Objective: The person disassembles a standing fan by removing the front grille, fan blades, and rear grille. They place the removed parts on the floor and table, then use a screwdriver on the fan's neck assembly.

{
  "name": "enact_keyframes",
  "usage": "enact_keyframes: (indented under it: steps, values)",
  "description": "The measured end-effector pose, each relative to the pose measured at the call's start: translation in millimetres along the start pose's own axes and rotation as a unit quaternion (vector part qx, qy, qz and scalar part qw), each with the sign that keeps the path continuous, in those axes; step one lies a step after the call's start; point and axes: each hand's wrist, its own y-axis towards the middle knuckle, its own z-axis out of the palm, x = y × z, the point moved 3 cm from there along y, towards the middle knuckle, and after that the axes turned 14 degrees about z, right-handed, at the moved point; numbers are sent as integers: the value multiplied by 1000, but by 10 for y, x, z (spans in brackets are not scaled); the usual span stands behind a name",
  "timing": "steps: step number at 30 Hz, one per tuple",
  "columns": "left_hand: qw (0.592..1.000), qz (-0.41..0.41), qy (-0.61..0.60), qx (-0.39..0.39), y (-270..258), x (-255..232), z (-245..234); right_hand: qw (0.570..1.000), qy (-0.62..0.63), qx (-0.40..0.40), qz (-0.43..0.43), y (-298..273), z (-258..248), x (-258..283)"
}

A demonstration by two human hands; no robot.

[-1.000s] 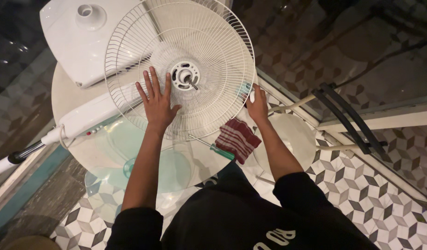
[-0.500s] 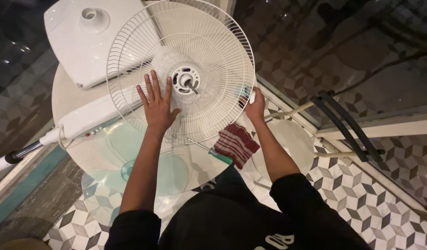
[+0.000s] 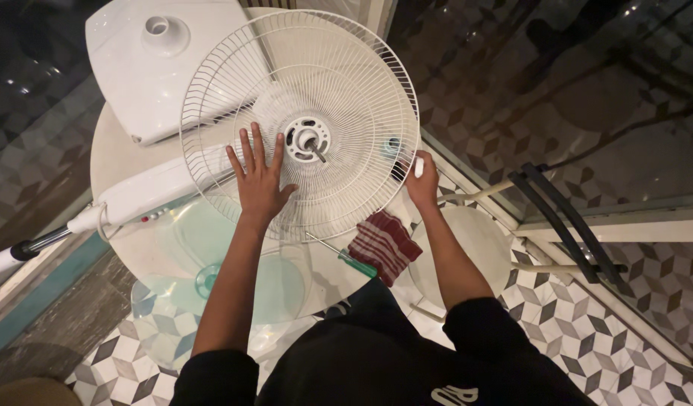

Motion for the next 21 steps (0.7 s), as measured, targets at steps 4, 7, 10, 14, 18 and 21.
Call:
enact_keyframes:
  steps: [4,7,10,14,18,21]
  values:
    - [1000,-1,-12,2,-4,11,7,996,-71,-48,-31,-278,-151,-57]
    - [1000,0,-11,0,-4,18,9,994,-113,-10,-3,-533,-141,-57]
    - [1000,0,-13,3,-14,20,21,984,-170,11,-58,-722,-146,78]
    - [1000,5,-13,-1,-37,9,23,985,-162,44,-28,-851,-203,259]
    - [1000,9,-17,-8,-50,6,20,984,-165,48,-39,-917,-213,339]
    - [1000,5,-11,-3,-53,-2,24,987,-157,22,-37,-950,-219,219]
